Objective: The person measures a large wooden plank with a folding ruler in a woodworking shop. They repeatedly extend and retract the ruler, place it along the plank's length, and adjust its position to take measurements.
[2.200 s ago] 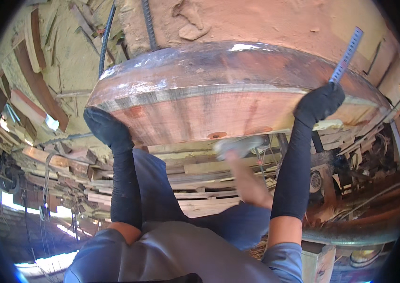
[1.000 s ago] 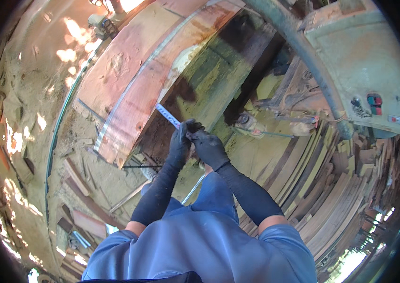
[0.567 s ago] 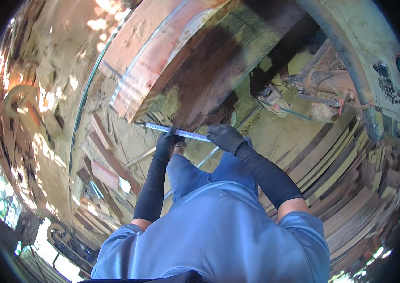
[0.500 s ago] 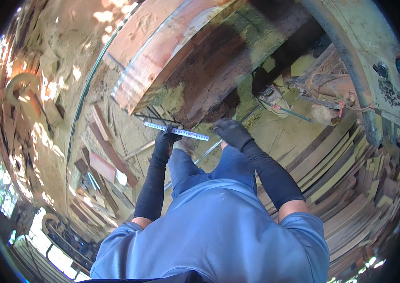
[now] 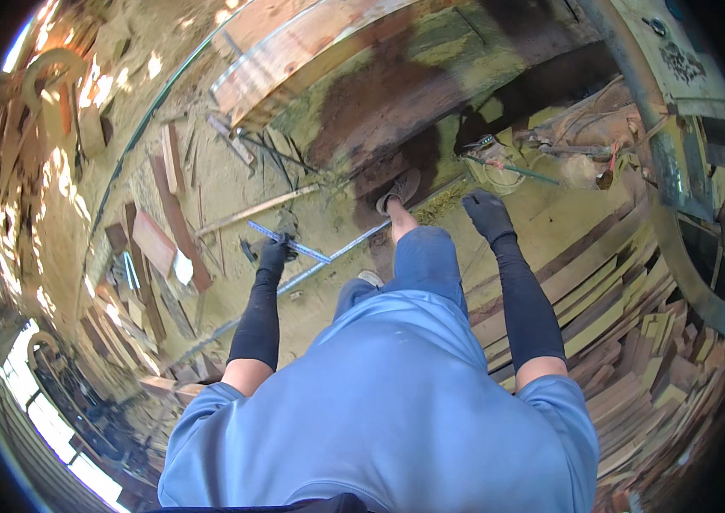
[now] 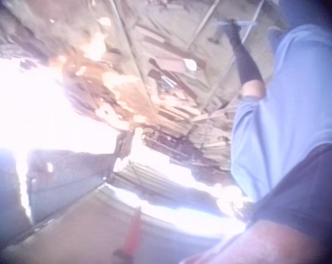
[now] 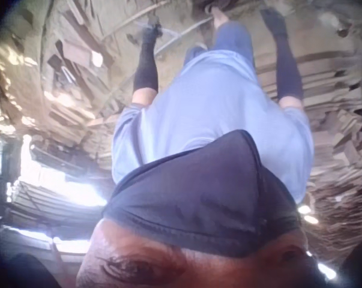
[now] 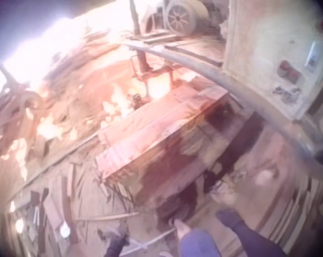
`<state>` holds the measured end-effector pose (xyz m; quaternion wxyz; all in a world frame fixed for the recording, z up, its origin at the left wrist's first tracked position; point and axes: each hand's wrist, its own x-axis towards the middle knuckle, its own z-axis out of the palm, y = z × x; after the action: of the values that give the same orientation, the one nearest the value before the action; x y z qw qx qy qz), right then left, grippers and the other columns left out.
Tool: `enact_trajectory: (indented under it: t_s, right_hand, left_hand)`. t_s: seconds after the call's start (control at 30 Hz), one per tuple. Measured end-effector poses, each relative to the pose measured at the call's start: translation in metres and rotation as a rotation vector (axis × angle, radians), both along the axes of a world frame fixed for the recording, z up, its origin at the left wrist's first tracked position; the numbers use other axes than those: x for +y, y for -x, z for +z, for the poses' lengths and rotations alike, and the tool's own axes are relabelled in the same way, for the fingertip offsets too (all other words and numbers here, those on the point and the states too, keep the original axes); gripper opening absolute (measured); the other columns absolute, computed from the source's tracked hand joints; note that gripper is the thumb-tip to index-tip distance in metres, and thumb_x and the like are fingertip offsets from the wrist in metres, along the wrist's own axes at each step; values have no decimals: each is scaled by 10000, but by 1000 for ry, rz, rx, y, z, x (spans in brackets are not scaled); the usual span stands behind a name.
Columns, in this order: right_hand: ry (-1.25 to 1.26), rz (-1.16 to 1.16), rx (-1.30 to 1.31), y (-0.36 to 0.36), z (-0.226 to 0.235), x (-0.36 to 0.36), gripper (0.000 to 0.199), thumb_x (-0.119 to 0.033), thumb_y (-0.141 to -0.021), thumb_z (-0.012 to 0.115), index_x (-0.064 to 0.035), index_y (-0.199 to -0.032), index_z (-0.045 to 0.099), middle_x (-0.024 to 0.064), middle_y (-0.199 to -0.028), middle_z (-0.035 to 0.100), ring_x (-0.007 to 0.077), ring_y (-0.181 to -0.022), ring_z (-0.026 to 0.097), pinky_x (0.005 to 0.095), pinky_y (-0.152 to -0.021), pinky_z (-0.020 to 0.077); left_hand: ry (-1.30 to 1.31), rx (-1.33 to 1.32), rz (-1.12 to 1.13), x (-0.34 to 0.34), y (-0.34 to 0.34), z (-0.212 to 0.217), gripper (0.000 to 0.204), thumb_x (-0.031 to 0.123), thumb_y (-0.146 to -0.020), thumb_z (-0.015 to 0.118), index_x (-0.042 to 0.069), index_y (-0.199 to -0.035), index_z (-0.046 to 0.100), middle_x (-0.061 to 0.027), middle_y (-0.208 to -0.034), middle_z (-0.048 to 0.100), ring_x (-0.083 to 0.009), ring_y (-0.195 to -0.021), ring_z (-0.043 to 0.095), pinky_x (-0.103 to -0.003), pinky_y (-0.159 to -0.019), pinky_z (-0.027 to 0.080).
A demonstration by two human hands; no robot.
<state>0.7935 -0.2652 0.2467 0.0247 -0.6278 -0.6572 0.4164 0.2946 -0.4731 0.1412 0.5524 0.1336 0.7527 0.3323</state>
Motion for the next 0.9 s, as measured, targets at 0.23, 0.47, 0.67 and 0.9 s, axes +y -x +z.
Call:
enact_trajectory:
  t_s: [0.23, 0.47, 0.67, 0.9]
  right_hand:
    - [-140, 336, 57, 49, 19, -130, 288, -297, -875, 545, -34, -954, 631, 189, -986, 640, 368, -945, 613, 437, -826, 480]
    - [-72, 265, -44, 11, 48, -220, 329, -319, -865, 573, -33, -1007, 654, 183, -941, 667, 342, -899, 638, 415, -800, 502]
    - [3, -47, -91, -72, 92, -232, 292, -294, -875, 594, -23, -964, 657, 86, -759, 652, 143, -590, 614, 311, -543, 509]
    - [-48, -63, -155, -137, 126, -158, 269, -270, -879, 617, -11, -944, 648, 66, -746, 636, 146, -579, 595, 316, -536, 500]
  left_hand:
    - [-98, 4, 254, -173, 0, 23, 344, 347, -942, 586, 16, -989, 671, -68, -723, 627, -165, -567, 607, -308, -558, 545]
    - [135, -210, 769, -488, -65, -62, 271, 317, -972, 531, 69, -927, 629, -63, -660, 585, -193, -486, 553, -362, -459, 506]
    - [316, -223, 858, -542, -156, -73, 300, 338, -961, 548, 61, -897, 642, -79, -635, 592, -190, -453, 547, -361, -395, 488]
    - [51, -117, 947, -477, -198, -71, 343, 318, -966, 554, -11, -950, 651, -92, -699, 625, -157, -496, 580, -263, -460, 511]
